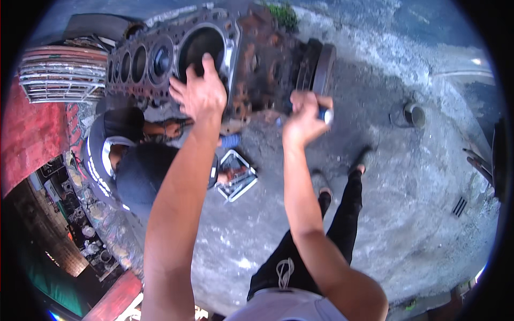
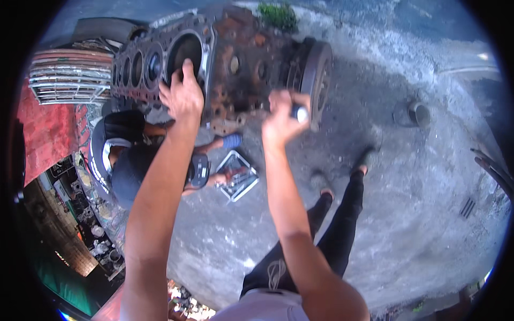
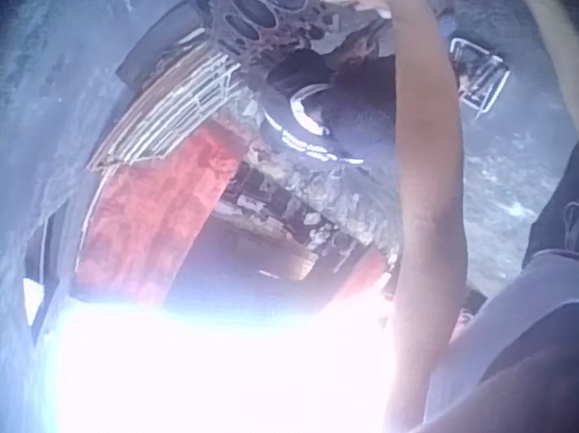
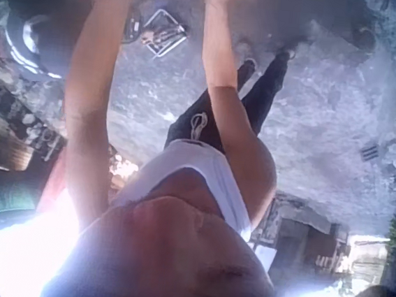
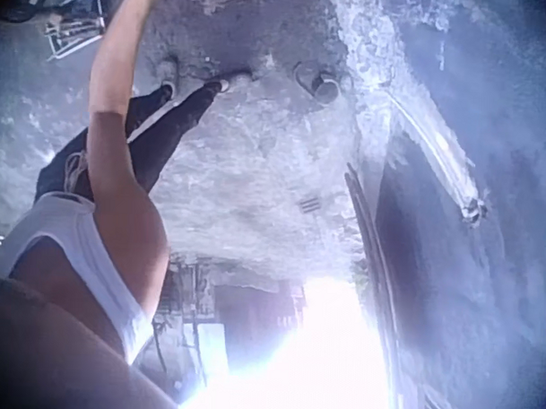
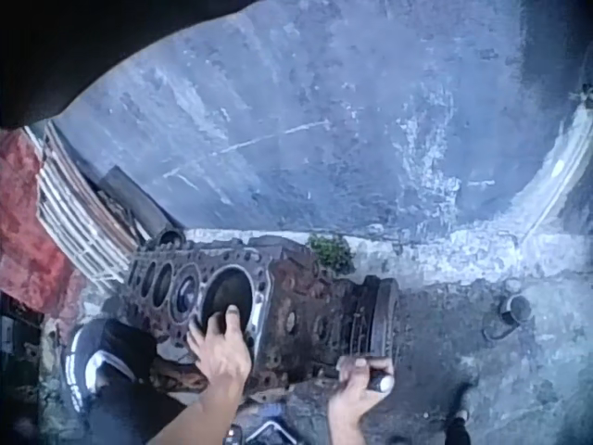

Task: Using a screwdriver and working with a partner to remove components from an engine block.

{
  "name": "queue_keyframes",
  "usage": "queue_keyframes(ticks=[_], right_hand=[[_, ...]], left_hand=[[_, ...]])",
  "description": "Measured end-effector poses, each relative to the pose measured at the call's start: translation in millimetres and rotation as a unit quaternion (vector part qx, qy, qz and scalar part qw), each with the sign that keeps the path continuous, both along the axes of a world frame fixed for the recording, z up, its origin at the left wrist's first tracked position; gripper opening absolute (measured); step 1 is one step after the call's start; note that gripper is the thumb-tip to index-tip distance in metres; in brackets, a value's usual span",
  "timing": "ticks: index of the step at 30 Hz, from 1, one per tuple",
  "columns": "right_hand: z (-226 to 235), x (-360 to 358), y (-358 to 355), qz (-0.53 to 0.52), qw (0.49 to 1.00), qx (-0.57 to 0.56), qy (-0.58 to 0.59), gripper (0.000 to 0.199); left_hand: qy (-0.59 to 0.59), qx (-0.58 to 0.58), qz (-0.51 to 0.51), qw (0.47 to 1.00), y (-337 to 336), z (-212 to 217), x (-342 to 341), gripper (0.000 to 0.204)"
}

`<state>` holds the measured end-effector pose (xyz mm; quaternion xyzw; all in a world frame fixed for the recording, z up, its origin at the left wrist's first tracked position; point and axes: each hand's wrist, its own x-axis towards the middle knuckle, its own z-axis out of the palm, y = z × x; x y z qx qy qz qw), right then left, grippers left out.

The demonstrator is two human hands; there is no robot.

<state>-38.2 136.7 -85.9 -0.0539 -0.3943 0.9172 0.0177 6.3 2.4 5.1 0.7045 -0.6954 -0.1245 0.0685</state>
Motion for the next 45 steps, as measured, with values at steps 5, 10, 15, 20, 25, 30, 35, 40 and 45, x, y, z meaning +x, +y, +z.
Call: queue_keyframes(ticks=[5,10,15,20,25,30,35,40,45], right_hand=[[9,-14,-6,0.024,0.995,-0.069,0.064,0.018],[-4,-8,-6,0.021,0.998,0.057,-0.02,0.016],[2,-33,-20,0.057,0.998,0.012,-0.038,0.015],[19,-16,-19,0.045,0.999,0.018,0.005,0.015],[24,-18,-13,0.09,0.99,-0.097,0.04,0.017],[2,-22,-18,0.129,0.989,0.075,-0.001,0.022],[13,-27,-30,0.087,0.964,0.23,0.098,0.026],[36,-22,-24,0.067,0.981,-0.171,0.069,0.016],[33,-23,-25,0.116,0.993,0.013,-0.012,0.019]], left_hand=[[-0.012,0.003,0.01,1.0,-2,-2,4,0.078],[-0.004,0.004,0.004,1.0,0,2,4,0.079],[0.013,-0.004,0.008,1.0,-9,3,-9,0.079],[-0.011,0.004,0.007,1.0,-4,2,-2,0.079],[-0.029,0.004,0.018,0.999,-7,1,9,0.079],[-0.015,0.012,0.012,1.0,-2,-1,-1,0.077],[0.002,-0.001,-0.002,1.0,-7,-1,-10,0.076],[-0.03,-0.001,0.019,0.999,-7,2,7,0.077],[-0.024,-0.008,0.003,1.0,-5,-5,7,0.076]])
